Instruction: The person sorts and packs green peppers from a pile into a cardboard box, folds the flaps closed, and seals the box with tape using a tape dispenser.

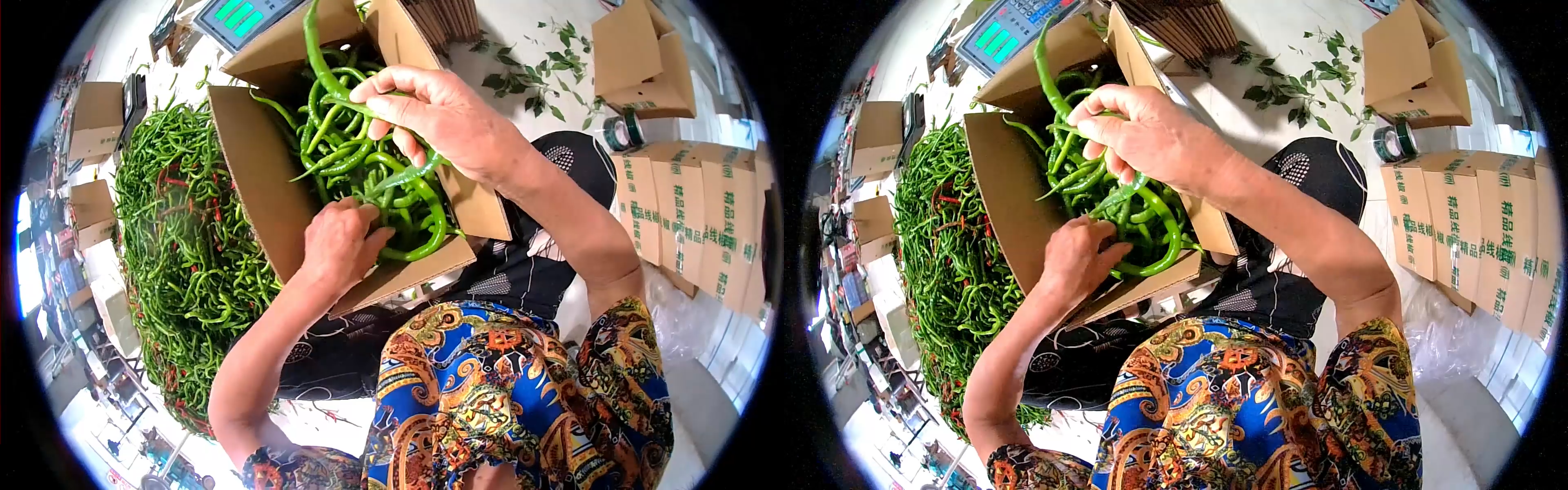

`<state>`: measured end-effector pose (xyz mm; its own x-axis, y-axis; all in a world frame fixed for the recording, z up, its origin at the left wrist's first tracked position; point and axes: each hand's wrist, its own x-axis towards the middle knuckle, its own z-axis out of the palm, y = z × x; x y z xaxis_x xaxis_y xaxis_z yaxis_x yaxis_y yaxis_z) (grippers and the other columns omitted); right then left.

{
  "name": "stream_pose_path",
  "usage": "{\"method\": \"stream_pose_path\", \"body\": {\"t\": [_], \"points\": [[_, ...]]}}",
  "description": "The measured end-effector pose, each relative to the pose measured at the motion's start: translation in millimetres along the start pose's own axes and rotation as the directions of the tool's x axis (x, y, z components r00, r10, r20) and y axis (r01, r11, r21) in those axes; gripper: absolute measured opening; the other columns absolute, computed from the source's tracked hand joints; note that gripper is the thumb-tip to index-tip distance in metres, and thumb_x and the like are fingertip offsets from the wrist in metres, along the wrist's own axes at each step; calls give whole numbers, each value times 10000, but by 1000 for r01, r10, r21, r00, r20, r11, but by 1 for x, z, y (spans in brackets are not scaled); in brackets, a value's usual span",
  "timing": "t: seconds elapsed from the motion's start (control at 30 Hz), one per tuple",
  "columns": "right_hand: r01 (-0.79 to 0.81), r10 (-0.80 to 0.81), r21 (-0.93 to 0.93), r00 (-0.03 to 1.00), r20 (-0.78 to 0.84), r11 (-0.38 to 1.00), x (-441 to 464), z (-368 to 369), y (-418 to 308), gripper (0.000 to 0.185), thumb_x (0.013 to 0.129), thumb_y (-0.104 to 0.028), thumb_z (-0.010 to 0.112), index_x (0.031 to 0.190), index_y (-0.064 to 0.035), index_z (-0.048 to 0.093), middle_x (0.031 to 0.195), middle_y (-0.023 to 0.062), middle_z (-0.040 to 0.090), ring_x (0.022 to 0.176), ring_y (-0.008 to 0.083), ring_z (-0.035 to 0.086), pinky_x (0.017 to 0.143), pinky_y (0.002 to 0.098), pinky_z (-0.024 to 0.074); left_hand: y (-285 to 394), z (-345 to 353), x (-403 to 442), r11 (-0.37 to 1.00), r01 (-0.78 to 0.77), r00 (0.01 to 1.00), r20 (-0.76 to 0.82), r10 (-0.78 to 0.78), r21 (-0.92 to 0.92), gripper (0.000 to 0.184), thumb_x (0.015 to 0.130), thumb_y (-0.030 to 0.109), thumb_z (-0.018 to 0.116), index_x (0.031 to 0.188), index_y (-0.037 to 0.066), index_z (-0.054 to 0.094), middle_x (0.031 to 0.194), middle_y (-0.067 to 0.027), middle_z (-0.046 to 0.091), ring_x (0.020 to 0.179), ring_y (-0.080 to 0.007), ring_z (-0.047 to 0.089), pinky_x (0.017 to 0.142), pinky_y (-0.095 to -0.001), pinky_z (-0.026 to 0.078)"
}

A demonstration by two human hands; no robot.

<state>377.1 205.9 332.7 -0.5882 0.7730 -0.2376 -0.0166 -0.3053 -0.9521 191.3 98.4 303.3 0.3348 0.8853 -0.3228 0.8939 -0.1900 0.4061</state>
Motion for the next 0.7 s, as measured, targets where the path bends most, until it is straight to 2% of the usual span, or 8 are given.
{"method": "stream_pose_path", "body": {"t": [0.13, 0.17, 0.27, 0.33, 0.4, 0.57, 0.63, 0.7], "points": [[-91, 92, -101, 996, 8, 991, -1, 1, 3, 245, 964, -177, 534, 1125, 2, 576, 860, 80, 631, 629, 99, 574, 572, 244, 506, 22, -21, 8, 825, 276, 961, 163, -225, -493, 241, 769, 188, 739, 790, -22, 623, 755, -155, 579, 663, -317, 610, 616, -424, 475], [-92, 92, -99, 996, -6, 991, -1, 1, 9, 240, 964, -170, 530, 1129, -1, 574, 846, 75, 626, 626, 100, 574, 576, 247, 508, 26, -22, 4, 917, 69, 994, -51, -97, -392, 193, 770, 157, 720, 789, -10, 626, 755, -135, 560, 672, -290, 598, 616, -407, 469], [-75, 72, -69, 996, -43, 995, -1, 0, 17, 232, 967, -159, 520, 1139, -10, 569, 810, 62, 613, 624, 101, 575, 579, 250, 511, 30, -37, 4, 998, -70, 980, -186, 70, 9, 164, 742, 138, 698, 760, 7, 601, 776, -132, 553, 717, -315, 580, 626, -420, 470], [-53, 48, -67, 996, -72, 996, -2, -1, 15, 230, 966, -149, 513, 1144, -15, 567, 792, 57, 604, 623, 101, 575, 579, 252, 510, 33, -29, 6, 997, 31, 989, 141, -42, 75, 170, 773, 188, 678, 777, 37, 600, 801, -142, 573, 744, -341, 616, 692, -455, 512], [-32, 25, -80, 996, -90, 996, -1, 0, 16, 229, 963, -136, 504, 1149, -17, 565, 776, 56, 595, 621, 101, 575, 580, 254, 510, 23, 5, 4, 995, -97, 959, 271, 84, 37, 191, 793, 213, 685, 795, 42, 601, 838, -151, 613, 745, -359, 634, 698, -466, 526], [-24, 17, -79, 996, -85, 997, 0, -2, 24, 261, 946, -146, 516, 1167, -14, 562, 817, 82, 625, 598, 110, 584, 546, 270, 495, 1, 22, 19, 996, -55, 945, 327, 29, 72, 215, 832, 293, 680, 934, 104, 666, 818, -176, 677, 773, -358, 672, 709, -466, 545], [-28, 17, -147, 997, -75, 989, -3, -2, 21, 268, 944, -155, 523, 1174, -23, 559, 821, 79, 627, 604, 110, 586, 551, 270, 495, -2, 20, 14, 991, -137, 944, 303, 133, -7, 206, 830, 291, 680, 920, 105, 671, 842, -176, 680, 767, -355, 672, 709, -466, 543], [-76, 66, -170, 996, -64, 982, -6, 0, 17, 285, 939, -177, 541, 1195, -54, 552, 767, 87, 619, 607, 129, 590, 558, 301, 491, -6, -11, 7, 924, -165, 962, 153, 228, -344, 150, 833, 131, 666, 953, 42, 681, 853, -150, 684, 755, -290, 676, 691, -390, 550]]}}
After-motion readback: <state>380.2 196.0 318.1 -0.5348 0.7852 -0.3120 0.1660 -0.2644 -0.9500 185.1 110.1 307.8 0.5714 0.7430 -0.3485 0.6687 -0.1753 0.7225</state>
